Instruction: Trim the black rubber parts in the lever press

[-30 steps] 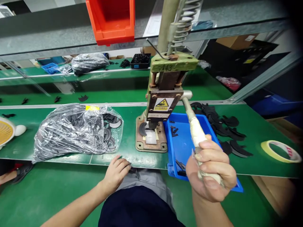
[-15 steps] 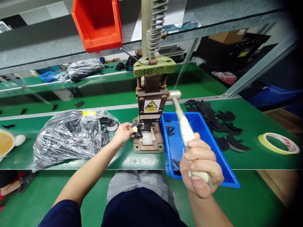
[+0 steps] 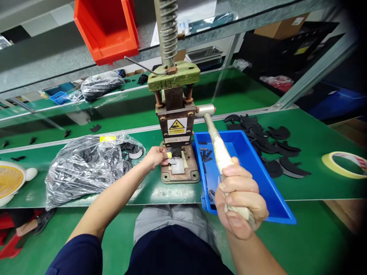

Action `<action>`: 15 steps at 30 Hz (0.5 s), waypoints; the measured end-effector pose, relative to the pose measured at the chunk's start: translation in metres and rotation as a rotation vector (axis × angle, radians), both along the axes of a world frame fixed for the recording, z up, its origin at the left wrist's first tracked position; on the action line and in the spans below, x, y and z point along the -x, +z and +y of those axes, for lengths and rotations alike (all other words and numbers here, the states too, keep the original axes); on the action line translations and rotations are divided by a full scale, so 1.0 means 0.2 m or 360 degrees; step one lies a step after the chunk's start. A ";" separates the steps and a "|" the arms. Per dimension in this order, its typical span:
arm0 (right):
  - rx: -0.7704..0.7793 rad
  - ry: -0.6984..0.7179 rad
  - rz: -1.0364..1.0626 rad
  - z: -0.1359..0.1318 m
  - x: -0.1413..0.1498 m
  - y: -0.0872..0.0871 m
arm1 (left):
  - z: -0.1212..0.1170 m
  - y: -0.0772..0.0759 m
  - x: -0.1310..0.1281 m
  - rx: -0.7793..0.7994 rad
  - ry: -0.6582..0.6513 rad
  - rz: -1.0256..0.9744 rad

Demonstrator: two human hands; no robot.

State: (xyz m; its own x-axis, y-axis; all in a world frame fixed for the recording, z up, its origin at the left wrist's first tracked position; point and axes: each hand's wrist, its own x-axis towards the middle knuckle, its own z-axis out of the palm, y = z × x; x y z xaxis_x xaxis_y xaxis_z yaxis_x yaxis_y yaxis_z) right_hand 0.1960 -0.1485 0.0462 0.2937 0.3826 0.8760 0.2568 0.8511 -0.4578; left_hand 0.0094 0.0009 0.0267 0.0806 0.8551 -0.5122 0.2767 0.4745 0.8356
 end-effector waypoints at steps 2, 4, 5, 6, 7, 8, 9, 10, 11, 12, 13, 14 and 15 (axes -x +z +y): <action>0.0012 0.0013 -0.0009 0.00 0.00 0.00 | 0.01 0.00 0.00 0.0027 0.0015 0.0036; 0.0025 0.0004 -0.0006 0.00 0.00 0.00 | 0.01 0.01 -0.01 0.0040 0.0018 0.0094; 0.0035 -0.0007 0.0001 -0.01 0.00 0.00 | 0.02 0.01 -0.02 0.0047 0.0012 0.0133; 0.0045 -0.0017 0.0009 -0.01 0.00 0.00 | 0.02 0.01 -0.02 0.0055 0.0001 0.0174; 0.0048 -0.0023 0.0015 -0.01 0.00 0.01 | 0.03 0.01 -0.03 0.0066 -0.0018 0.0215; 0.0051 -0.0025 0.0017 -0.01 0.00 0.01 | 0.03 0.00 -0.03 0.0074 -0.0042 0.0253; 0.0060 -0.0023 0.0023 -0.02 0.00 0.01 | 0.04 0.00 -0.04 0.0077 -0.0069 0.0289; 0.0071 -0.0021 0.0027 -0.02 0.00 0.01 | 0.05 0.00 -0.04 0.0073 -0.0096 0.0327; 0.0084 -0.0019 0.0029 -0.02 0.00 0.01 | 0.06 -0.01 -0.05 0.0072 -0.0126 0.0369; 0.0104 -0.0016 0.0030 -0.02 0.00 0.01 | 0.07 -0.03 -0.05 0.0078 -0.0153 0.0417; 0.0120 -0.0012 0.0027 -0.02 0.00 0.01 | 0.09 -0.04 -0.05 0.0090 -0.0170 0.0462; 0.0125 -0.0007 0.0021 -0.02 0.00 0.01 | 0.10 -0.06 -0.05 0.0113 -0.0168 0.0489; 0.0110 -0.0003 0.0019 -0.02 -0.01 0.01 | 0.12 -0.09 -0.05 0.0127 -0.0129 0.0446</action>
State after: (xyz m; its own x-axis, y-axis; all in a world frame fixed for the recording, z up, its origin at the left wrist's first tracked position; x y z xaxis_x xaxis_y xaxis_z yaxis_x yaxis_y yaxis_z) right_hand 0.1973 -0.1533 0.0473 0.3046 0.4415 0.8440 0.2528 0.8168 -0.5185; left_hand 0.0202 0.0248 0.0094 -0.0073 0.8077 -0.5896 0.5309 0.5028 0.6822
